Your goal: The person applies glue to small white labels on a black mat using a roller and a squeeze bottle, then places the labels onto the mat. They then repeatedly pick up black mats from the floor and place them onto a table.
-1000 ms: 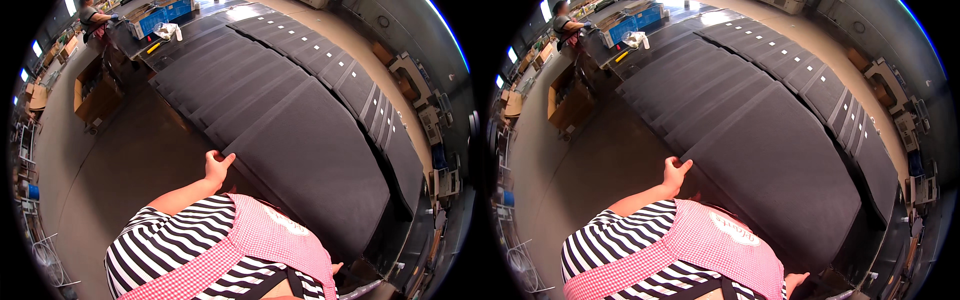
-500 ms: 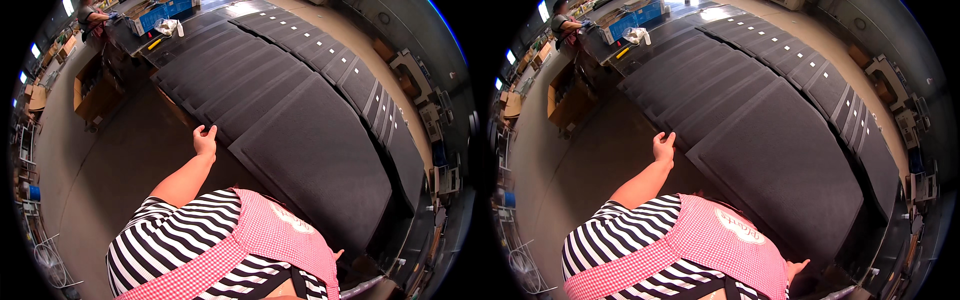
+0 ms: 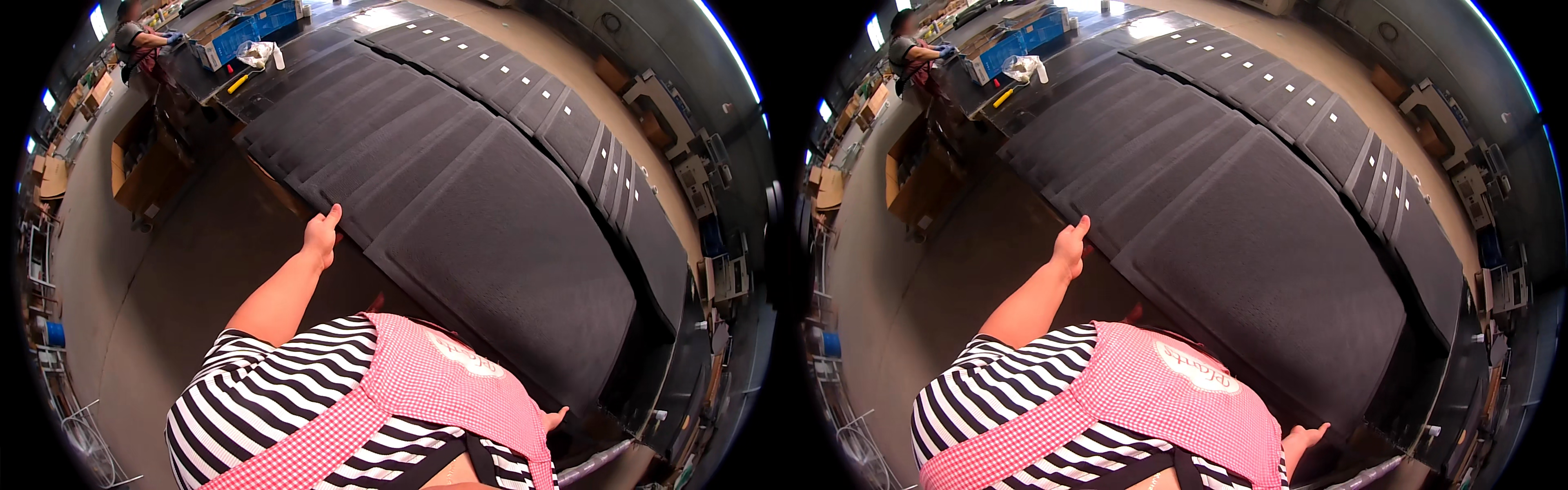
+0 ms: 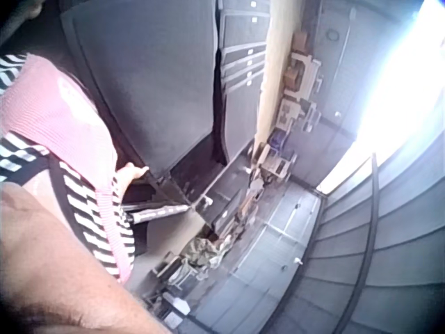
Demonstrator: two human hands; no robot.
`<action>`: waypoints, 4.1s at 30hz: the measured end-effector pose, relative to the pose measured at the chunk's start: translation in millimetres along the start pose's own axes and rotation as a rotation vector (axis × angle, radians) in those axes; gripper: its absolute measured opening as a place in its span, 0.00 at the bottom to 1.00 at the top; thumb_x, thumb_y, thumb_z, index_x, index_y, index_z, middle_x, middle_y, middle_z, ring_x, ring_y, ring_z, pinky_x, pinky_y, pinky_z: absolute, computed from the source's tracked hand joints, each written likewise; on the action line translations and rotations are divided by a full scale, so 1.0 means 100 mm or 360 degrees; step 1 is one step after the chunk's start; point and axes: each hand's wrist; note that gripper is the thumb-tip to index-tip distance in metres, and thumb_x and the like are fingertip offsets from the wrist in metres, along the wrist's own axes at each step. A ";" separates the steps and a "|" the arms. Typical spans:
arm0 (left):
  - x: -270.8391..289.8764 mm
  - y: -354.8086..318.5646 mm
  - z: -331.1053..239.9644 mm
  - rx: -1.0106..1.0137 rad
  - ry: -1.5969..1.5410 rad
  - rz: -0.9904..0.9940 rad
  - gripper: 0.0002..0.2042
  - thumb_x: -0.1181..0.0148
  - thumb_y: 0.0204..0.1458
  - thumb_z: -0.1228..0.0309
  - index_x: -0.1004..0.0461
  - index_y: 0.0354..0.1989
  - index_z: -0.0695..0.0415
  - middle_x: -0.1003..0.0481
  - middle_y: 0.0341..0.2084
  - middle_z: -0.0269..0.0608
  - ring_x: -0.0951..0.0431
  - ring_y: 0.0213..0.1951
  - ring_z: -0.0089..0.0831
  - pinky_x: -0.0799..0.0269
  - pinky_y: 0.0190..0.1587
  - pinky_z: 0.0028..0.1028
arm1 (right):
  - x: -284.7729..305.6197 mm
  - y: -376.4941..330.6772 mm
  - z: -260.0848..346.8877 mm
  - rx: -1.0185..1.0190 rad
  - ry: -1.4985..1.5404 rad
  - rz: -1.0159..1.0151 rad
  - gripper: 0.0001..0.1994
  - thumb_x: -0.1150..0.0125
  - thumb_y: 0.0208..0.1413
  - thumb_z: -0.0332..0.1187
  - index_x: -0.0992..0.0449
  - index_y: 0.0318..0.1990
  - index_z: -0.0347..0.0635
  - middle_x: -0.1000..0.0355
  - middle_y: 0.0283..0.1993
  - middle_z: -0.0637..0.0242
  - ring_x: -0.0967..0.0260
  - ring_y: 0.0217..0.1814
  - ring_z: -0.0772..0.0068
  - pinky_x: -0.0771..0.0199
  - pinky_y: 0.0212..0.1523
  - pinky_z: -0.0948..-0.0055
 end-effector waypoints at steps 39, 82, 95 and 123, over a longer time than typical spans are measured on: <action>0.26 -0.33 0.98 0.0304 0.0641 0.0715 0.35 0.63 0.56 0.36 0.27 0.35 0.62 0.24 0.25 0.41 0.24 0.25 0.30 0.28 0.27 0.29 | 1.11 -0.73 -0.98 -0.0497 -0.0572 0.0149 0.25 0.42 0.57 0.45 0.37 0.56 0.41 0.34 0.52 0.51 0.36 0.56 0.48 0.36 0.55 0.50; -2.62 -6.79 5.47 -0.0281 0.2525 0.4318 0.18 0.41 0.55 0.66 0.31 0.51 0.61 0.25 0.42 0.49 0.24 0.46 0.37 0.28 0.48 0.31 | 5.97 -1.01 -1.34 -0.0669 -0.0167 -0.0736 0.13 0.38 0.53 0.41 0.27 0.42 0.46 0.27 0.35 0.71 0.33 0.27 0.80 0.33 0.25 0.78; -4.32 -7.71 5.97 -0.2370 0.1867 0.2993 0.29 0.35 0.48 0.63 0.36 0.60 0.48 0.52 0.66 0.61 0.52 0.67 0.54 0.48 0.64 0.43 | 6.71 0.26 -1.63 -0.0893 0.0719 -0.0627 0.23 0.43 0.57 0.44 0.37 0.56 0.44 0.28 0.47 0.61 0.29 0.50 0.63 0.29 0.48 0.63; -4.28 -7.89 6.07 -0.2638 0.2217 0.2952 0.17 0.38 0.44 0.75 0.25 0.46 0.55 0.51 0.66 0.58 0.46 0.65 0.54 0.51 0.64 0.40 | 6.89 3.09 -1.49 -0.0644 0.1870 -0.0656 0.24 0.40 0.55 0.46 0.30 0.55 0.43 0.31 0.57 0.60 0.34 0.57 0.53 0.37 0.58 0.44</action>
Point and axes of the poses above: each hand's wrist, its own y-axis towards the middle knuckle, its own x-axis out of the back of the hand, z = x × y
